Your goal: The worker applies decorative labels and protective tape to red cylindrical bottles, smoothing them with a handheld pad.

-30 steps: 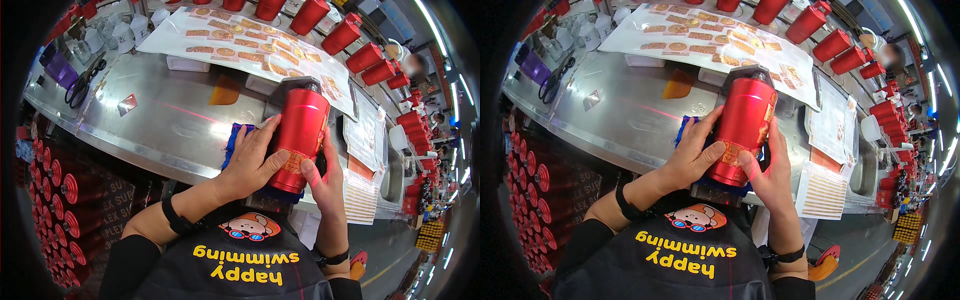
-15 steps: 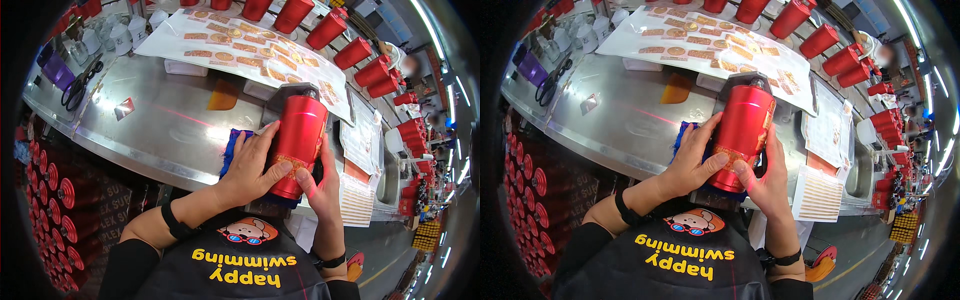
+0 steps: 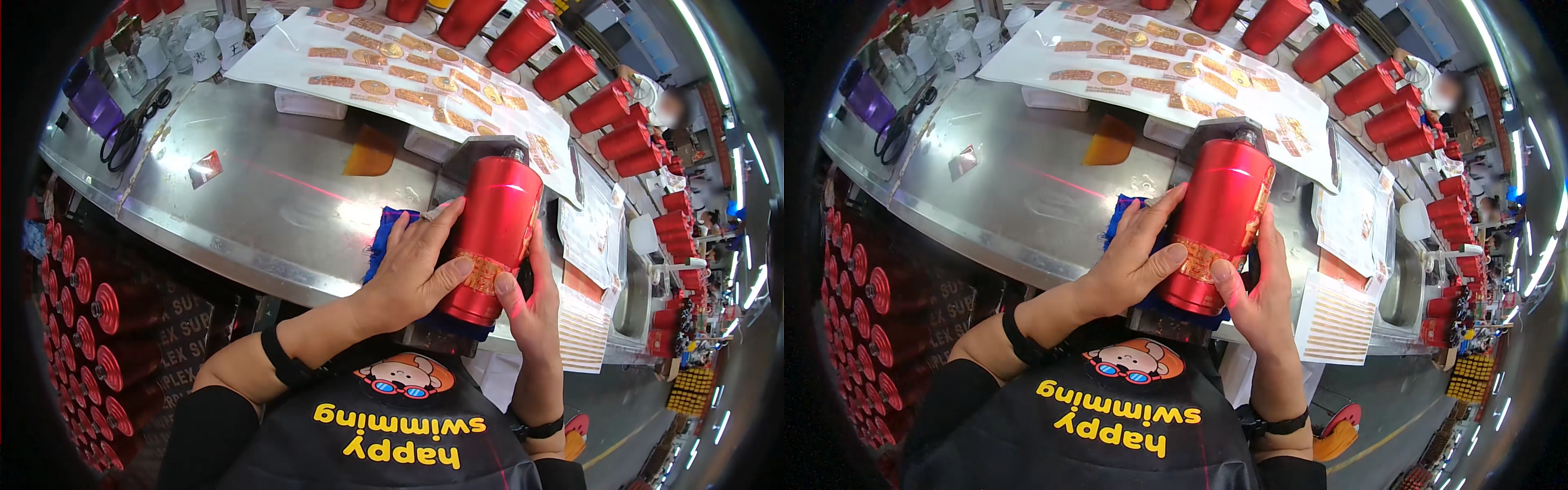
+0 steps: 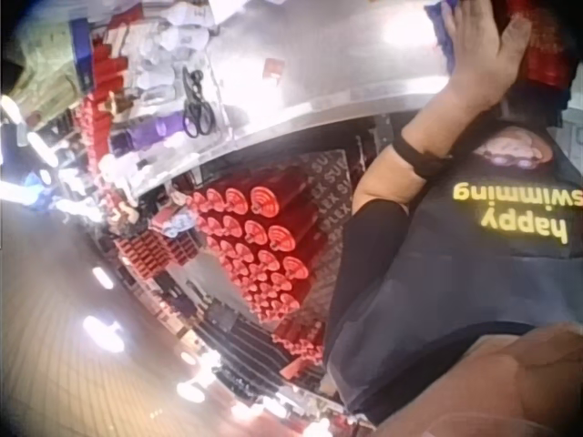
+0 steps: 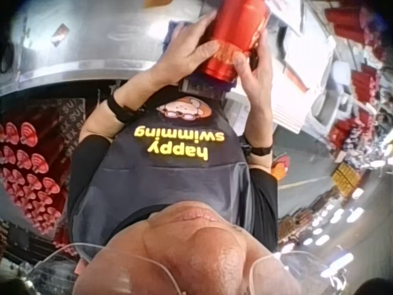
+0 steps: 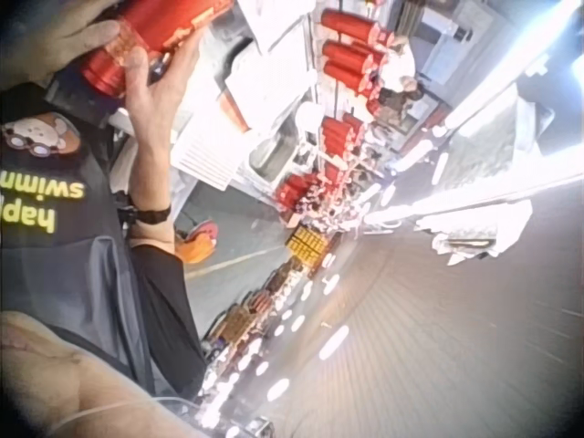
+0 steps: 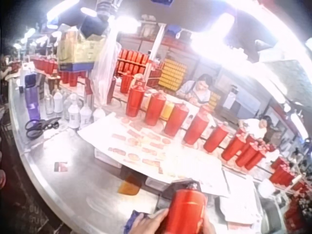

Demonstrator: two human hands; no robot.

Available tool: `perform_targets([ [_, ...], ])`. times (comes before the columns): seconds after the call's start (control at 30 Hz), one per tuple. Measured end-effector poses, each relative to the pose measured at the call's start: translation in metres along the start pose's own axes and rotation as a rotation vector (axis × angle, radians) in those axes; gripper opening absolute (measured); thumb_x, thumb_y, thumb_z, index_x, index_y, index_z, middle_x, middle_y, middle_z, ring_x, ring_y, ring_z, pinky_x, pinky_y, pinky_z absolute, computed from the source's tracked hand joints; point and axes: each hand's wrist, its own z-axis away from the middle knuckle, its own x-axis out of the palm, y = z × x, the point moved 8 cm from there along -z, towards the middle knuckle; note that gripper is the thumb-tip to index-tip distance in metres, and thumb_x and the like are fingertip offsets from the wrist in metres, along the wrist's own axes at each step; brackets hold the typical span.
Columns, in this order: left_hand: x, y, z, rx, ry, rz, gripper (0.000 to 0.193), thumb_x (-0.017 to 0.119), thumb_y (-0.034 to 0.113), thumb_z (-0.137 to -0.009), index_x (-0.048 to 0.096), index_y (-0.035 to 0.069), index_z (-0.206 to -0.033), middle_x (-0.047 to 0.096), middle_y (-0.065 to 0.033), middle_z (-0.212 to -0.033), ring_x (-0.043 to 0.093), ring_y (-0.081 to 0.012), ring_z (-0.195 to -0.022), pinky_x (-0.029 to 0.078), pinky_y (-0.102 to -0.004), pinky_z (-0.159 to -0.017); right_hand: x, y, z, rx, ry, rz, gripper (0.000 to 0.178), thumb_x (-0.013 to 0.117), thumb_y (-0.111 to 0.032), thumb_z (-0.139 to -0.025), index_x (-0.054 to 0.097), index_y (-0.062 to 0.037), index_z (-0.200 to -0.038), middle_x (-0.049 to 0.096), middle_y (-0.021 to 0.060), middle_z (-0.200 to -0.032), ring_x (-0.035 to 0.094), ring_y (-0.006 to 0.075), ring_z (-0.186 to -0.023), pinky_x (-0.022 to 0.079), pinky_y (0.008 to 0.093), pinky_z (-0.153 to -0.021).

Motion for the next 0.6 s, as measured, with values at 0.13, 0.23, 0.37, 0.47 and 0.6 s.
perform_targets([
  [0.13,-0.0002,-0.0026,-0.0012,-0.001,-0.026,0.04,0.071,0.042,0.047,-0.1,0.021,0.002,-0.15,0.04,-0.0229,-0.143,0.039,-0.0375,-0.131,0.012,-0.0547,-0.113,-0.0003,0.0025,-0.0004,0.006,0.007,0.005,0.085,0.068,-0.038,-0.088,0.026,0.0067,-0.147,0.048,0.0197,-0.132,0.049,0.0279,-0.122,0.038,0.0368,-0.103],
  [0.23,-0.0017,-0.0053,-0.0013,-0.032,-0.008,0.132,0.067,0.04,0.045,-0.1,0.023,0.003,-0.149,0.042,-0.022,-0.142,0.039,-0.0364,-0.132,0.012,-0.0541,-0.114,-0.0006,0.0017,-0.0006,0.015,0.007,-0.007,0.085,0.068,-0.038,-0.088,0.026,0.0066,-0.147,0.048,0.0193,-0.131,0.049,0.0275,-0.122,0.038,0.0369,-0.103],
  [0.37,-0.0007,-0.0026,0.0009,-0.035,0.049,0.048,0.061,0.04,0.041,-0.102,0.028,0.002,-0.148,0.044,-0.0208,-0.141,0.04,-0.0352,-0.133,0.013,-0.0536,-0.114,-0.0006,0.0044,-0.0001,0.011,0.003,-0.018,0.086,0.068,-0.037,-0.087,0.024,0.0061,-0.148,0.048,0.0186,-0.13,0.049,0.0266,-0.121,0.038,0.0365,-0.102],
  [0.47,0.0001,-0.0058,0.0016,-0.03,0.032,0.066,0.061,0.042,0.039,-0.101,0.027,0.002,-0.147,0.043,-0.021,-0.142,0.041,-0.0359,-0.132,0.014,-0.0535,-0.114,0.0006,0.0043,0.0011,0.016,-0.009,-0.035,0.087,0.068,-0.036,-0.088,0.022,0.0059,-0.148,0.048,0.0185,-0.131,0.048,0.0263,-0.121,0.038,0.036,-0.102],
  [0.6,-0.0068,-0.0048,0.0071,-0.036,0.089,0.254,0.06,0.044,0.037,-0.101,0.029,0.0,-0.146,0.045,-0.0215,-0.141,0.041,-0.0369,-0.132,0.015,-0.0539,-0.114,0.0015,0.0025,0.0014,0.027,-0.021,-0.026,0.087,0.068,-0.035,-0.088,0.021,0.0058,-0.149,0.048,0.0186,-0.131,0.048,0.0264,-0.121,0.037,0.0361,-0.103],
])
